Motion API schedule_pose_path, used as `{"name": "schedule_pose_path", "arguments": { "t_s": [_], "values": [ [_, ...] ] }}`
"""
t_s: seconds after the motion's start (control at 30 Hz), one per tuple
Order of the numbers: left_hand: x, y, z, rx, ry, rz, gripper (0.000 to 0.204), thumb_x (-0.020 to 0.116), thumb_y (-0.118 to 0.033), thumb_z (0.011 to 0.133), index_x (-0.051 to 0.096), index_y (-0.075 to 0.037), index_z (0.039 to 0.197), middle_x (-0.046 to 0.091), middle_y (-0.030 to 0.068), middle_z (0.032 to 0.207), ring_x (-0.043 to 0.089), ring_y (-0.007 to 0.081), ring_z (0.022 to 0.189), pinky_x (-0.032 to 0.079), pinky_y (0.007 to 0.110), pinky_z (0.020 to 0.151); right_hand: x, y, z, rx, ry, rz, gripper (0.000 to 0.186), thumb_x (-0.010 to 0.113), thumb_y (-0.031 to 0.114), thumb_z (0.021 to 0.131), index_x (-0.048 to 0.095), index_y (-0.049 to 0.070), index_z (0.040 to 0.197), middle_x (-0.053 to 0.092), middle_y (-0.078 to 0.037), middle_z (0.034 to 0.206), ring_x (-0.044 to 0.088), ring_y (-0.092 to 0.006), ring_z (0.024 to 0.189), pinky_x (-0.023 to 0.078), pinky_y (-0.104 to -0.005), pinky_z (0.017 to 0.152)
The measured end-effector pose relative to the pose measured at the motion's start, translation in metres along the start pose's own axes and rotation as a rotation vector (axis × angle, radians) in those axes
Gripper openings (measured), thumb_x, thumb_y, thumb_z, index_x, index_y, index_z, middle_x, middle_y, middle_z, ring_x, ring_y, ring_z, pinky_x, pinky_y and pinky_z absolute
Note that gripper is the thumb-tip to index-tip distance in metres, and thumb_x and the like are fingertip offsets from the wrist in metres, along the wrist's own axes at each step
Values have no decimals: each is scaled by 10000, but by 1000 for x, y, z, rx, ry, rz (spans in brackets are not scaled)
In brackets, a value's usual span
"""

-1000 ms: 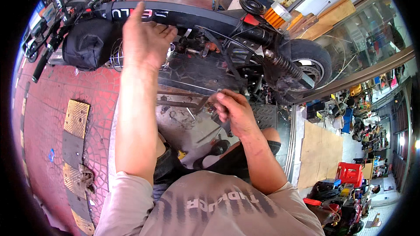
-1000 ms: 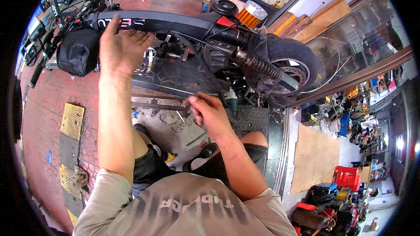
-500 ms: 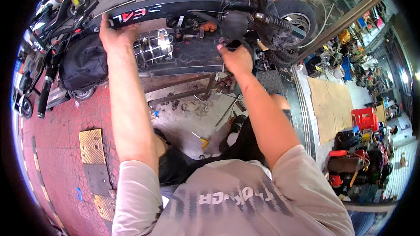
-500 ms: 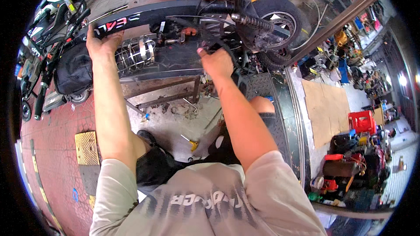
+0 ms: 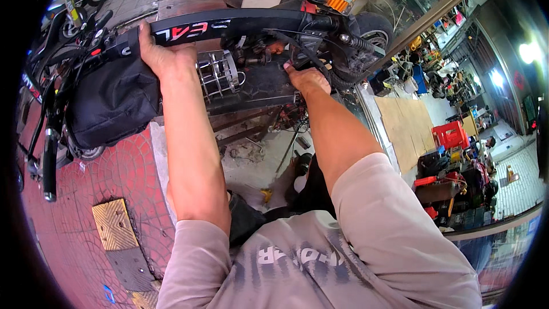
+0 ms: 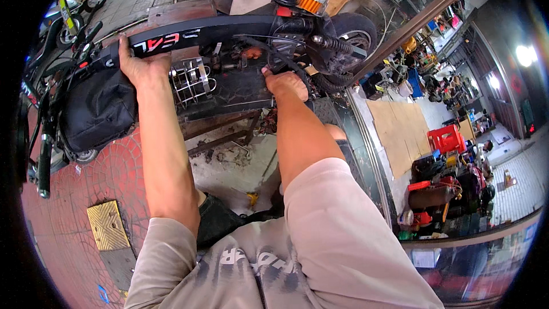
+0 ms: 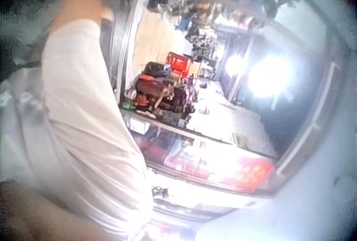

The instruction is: The person manipulates wires and electrical connectors, handles a small plastic cover, and uses a screwdriver to work on the internal components of a scooter.

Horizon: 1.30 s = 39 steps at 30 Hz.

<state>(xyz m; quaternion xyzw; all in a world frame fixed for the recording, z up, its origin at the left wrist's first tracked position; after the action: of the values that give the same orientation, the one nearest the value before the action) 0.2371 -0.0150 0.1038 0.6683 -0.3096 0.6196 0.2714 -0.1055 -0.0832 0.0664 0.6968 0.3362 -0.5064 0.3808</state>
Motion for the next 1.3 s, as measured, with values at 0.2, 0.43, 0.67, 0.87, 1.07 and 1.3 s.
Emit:
{"name": "schedule_pose_path", "arguments": {
  "t_s": [0.2,0.43,0.67,0.87,1.07,1.3],
  "values": [
    [3,-2,0,47,-26,25,348,647,-365,967,658,-101,1193,694,112,1173,662,334,1123,488,582,1065,5,9,7,-28,-24,-16,997,606,843,808,619,74,1442,597,-136,1497,568,-284,1394,458,-386,1130],
    [1,-3,4,46,33,74,375,624,-341,966,647,-76,1229,669,148,1221,628,382,1175,449,638,1082,16,17,20,-83,-106,49,827,586,724,888,673,61,1375,633,-156,1448,608,-305,1346,490,-413,1097],
    [9,-6,-3,5,94,99,486,633,-318,956,566,-50,1356,606,136,1345,596,342,1230,426,591,1112,25,20,20,-46,-159,6,794,631,667,888,664,33,1364,654,-157,1415,633,-304,1313,520,-408,1063],
    [34,2,-18,-5,139,148,388,637,-268,997,579,-59,1318,618,126,1317,630,320,1162,479,548,1064,24,20,17,-18,-170,78,726,603,634,927,690,28,1317,658,-172,1404,647,-321,1288,525,-414,1054],
    [74,21,-24,29,269,238,500,665,-288,997,545,-51,1420,530,209,1471,498,389,1383,340,643,1182,21,10,15,-73,-173,208,655,626,602,931,743,22,1212,704,-197,1313,671,-341,1246,541,-424,1027],
    [105,42,-39,53,321,334,432,621,-288,1035,578,-56,1397,580,155,1445,520,357,1354,344,614,1185,17,8,23,-68,-85,291,678,643,608,917,730,23,1249,690,-173,1353,654,-334,1274,534,-408,1038]
  ]
}}
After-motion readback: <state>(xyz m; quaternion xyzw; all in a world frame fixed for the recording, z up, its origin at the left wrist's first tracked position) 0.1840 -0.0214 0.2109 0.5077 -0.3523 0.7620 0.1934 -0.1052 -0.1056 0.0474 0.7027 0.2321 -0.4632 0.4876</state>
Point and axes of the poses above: each hand's wrist, its own z-axis towards the middle knuckle, its own x-axis out of the palm, y = z × x, the point moved 5 cm from there along z, towards the middle knuckle
